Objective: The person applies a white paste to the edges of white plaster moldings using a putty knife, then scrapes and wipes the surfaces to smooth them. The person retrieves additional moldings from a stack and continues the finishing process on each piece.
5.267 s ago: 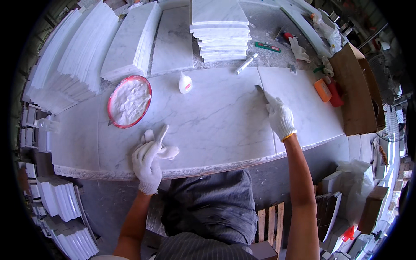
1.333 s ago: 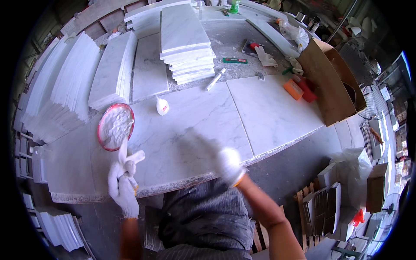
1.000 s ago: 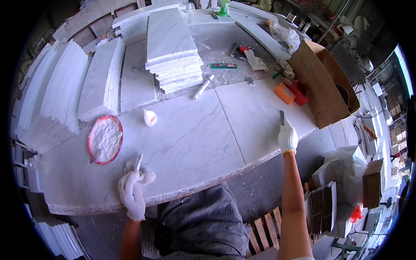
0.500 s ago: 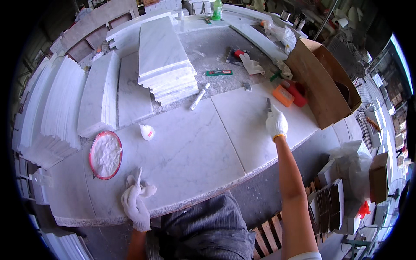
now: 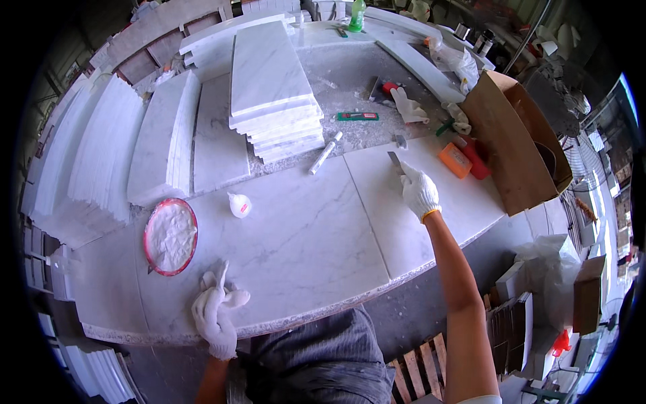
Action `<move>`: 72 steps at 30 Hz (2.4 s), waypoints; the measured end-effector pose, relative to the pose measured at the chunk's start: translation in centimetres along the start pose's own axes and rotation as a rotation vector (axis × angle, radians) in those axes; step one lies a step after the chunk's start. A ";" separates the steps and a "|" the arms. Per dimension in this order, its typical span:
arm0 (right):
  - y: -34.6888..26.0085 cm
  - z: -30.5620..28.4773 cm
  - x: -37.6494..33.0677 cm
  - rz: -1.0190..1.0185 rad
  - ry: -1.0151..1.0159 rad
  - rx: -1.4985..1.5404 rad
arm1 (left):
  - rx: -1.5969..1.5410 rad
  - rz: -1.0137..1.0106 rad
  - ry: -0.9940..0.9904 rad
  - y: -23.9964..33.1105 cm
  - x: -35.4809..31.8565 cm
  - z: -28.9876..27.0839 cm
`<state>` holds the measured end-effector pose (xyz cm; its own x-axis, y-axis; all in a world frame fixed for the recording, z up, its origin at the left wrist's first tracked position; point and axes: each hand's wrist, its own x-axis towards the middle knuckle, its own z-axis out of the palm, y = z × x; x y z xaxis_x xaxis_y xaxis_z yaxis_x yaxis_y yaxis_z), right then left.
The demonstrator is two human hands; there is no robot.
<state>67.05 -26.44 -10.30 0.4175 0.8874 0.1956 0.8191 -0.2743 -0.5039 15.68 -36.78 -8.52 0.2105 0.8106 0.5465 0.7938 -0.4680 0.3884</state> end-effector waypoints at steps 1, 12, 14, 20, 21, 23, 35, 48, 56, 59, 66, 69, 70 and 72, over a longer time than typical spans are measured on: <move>0.1 0.1 0.0 -0.053 0.020 -0.040 | 0.008 -0.001 -0.006 0.2 0.1 0.1; -0.7 -0.4 1.9 -0.092 -0.033 0.006 | 0.006 0.009 -0.004 -0.1 0.3 0.2; -1.2 0.4 0.7 -0.172 -0.108 -0.015 | 0.004 0.014 0.001 -0.2 0.2 0.4; -3.3 0.8 -0.9 -0.248 -0.175 0.106 | 0.037 -0.007 0.007 -0.3 0.0 -0.1; -2.7 0.3 -0.4 -0.231 -0.200 0.091 | 0.025 -0.021 0.015 -0.1 0.0 0.0; -1.0 0.9 2.0 -0.177 -0.137 0.033 | -0.006 -0.042 0.028 0.3 0.2 0.3; -3.2 1.1 -0.7 -0.350 -0.293 0.082 | 0.049 -0.011 0.017 -0.1 0.2 0.1; 0.1 -1.7 -0.8 -0.292 -0.235 0.088 | 0.025 -0.016 0.030 0.0 0.2 0.1; -0.9 -1.3 -3.3 -0.316 -0.206 -0.073 | 0.057 -0.021 0.044 0.0 0.0 0.2; 0.4 -2.6 -1.0 -0.202 -0.235 -0.011 | 0.050 -0.019 0.034 -0.1 0.0 0.3; -0.8 -0.5 -0.1 -0.128 -0.079 -0.062 | 0.058 -0.025 0.032 -0.2 -0.3 0.4; -0.7 -0.6 0.8 -0.137 -0.086 -0.052 | 0.042 -0.024 0.029 0.1 -0.1 0.4; -0.5 -0.7 0.8 -0.151 -0.125 -0.016 | 0.045 -0.021 0.026 0.1 0.0 0.6; -0.6 -1.0 1.1 -0.190 -0.205 0.057 | 0.048 -0.021 0.023 0.2 0.1 0.5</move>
<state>67.42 -25.72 -8.94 0.1653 0.9789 0.1200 0.8491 -0.0794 -0.5222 16.09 -36.65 -8.78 0.1810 0.8115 0.5557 0.8245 -0.4332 0.3641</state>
